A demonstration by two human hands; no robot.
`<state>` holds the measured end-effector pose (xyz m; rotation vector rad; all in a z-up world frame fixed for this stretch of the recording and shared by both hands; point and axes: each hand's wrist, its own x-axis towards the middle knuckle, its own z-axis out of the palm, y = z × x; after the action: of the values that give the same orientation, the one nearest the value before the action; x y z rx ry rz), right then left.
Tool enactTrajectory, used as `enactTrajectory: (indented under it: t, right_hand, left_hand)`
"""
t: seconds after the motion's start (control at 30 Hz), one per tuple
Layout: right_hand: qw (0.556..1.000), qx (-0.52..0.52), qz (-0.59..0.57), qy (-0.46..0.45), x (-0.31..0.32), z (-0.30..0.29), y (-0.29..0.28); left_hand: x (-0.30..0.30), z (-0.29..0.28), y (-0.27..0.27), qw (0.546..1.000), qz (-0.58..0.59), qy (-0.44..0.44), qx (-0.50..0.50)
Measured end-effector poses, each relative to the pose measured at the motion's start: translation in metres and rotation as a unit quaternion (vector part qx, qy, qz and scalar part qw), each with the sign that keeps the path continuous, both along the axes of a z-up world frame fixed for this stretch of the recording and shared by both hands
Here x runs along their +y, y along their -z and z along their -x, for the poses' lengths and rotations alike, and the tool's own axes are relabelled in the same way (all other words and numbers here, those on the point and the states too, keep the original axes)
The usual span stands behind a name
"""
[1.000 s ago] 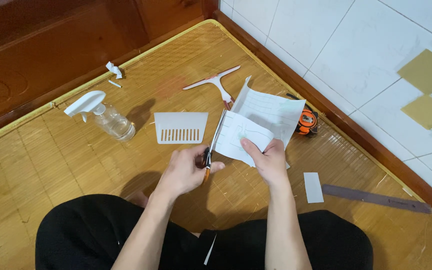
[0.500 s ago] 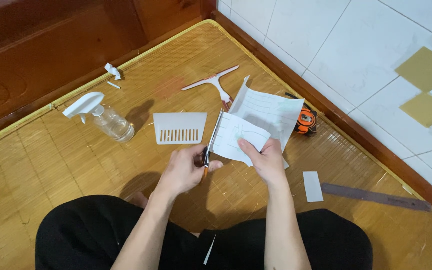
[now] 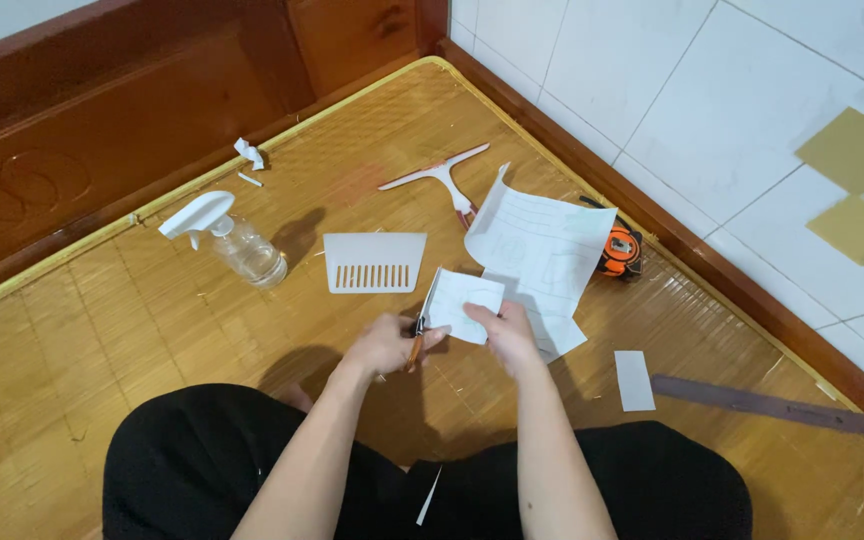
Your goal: Cutting out templates from a printed paper sheet using scissors
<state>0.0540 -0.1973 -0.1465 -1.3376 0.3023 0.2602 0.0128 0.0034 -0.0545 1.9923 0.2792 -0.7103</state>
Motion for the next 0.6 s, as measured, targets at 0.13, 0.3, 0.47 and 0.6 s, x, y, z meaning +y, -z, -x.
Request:
enactTrajectory:
  t: [0.13,0.3,0.47,0.6]
  right_hand:
    - [0.999,0.033,-0.026,0.000,0.005,0.003,0.006]
    - [0.992,0.120,-0.017,-0.023,0.001,0.003,0.032]
    - [0.989,0.145,-0.025,-0.024,0.002,0.000,0.054]
    - [0.986,0.159,-0.030,-0.025,0.003,-0.001,0.063]
  left_hand:
    - [0.000,-0.001,0.030,0.999,0.030,-0.005,0.019]
    - [0.009,-0.013,0.114,0.992,0.116,0.003,0.057]
    - [0.003,-0.013,0.132,0.990,0.119,-0.002,0.070]
    - [0.003,-0.015,0.131,0.993,0.077,0.045,0.078]
